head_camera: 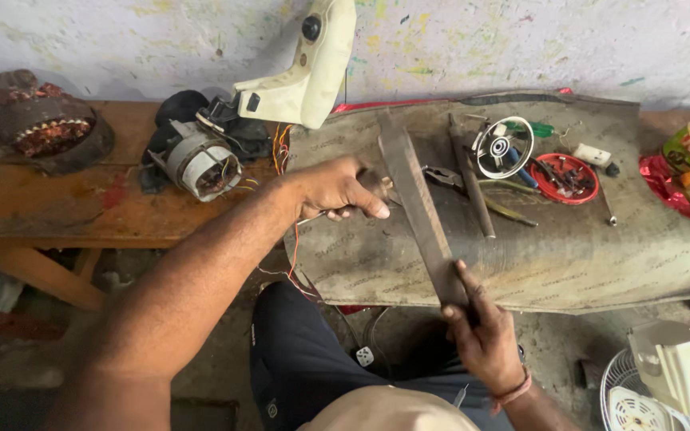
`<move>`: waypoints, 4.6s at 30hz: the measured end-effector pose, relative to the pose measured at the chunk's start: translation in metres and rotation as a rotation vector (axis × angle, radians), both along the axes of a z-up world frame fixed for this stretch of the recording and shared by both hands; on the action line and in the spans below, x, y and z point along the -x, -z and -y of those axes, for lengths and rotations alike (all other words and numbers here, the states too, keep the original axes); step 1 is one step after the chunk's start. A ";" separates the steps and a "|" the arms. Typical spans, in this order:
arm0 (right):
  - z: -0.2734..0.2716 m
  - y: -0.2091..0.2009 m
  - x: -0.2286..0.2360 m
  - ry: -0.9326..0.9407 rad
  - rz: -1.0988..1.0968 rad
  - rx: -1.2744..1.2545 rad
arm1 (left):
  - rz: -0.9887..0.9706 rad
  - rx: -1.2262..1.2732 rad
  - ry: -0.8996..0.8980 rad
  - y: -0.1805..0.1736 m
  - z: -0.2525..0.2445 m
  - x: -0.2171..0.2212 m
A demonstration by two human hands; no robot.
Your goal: The person files a cylindrical metal component, likely a fan motor shaft, using a metal file. They repeatedly rotate the part and file different sections of the shaft, occasionally checking the fit with a circular metal housing. The person works at a cluttered wooden workbench with various tools and disassembled motor parts visible.
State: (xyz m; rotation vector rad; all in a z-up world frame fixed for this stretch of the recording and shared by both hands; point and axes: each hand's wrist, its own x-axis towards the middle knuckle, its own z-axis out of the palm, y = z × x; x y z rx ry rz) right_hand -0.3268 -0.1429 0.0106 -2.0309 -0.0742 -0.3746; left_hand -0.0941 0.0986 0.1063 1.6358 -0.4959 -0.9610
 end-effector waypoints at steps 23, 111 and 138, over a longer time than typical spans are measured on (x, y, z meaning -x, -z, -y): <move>-0.047 0.012 -0.036 0.007 0.162 0.249 | 1.553 -0.440 -0.524 0.074 0.030 0.024; -0.055 -0.010 -0.156 0.055 0.031 0.191 | 1.567 -0.327 -0.686 0.139 0.044 -0.025; -0.042 0.017 -0.144 0.104 0.019 0.633 | 1.010 -0.246 -0.550 0.109 0.040 -0.028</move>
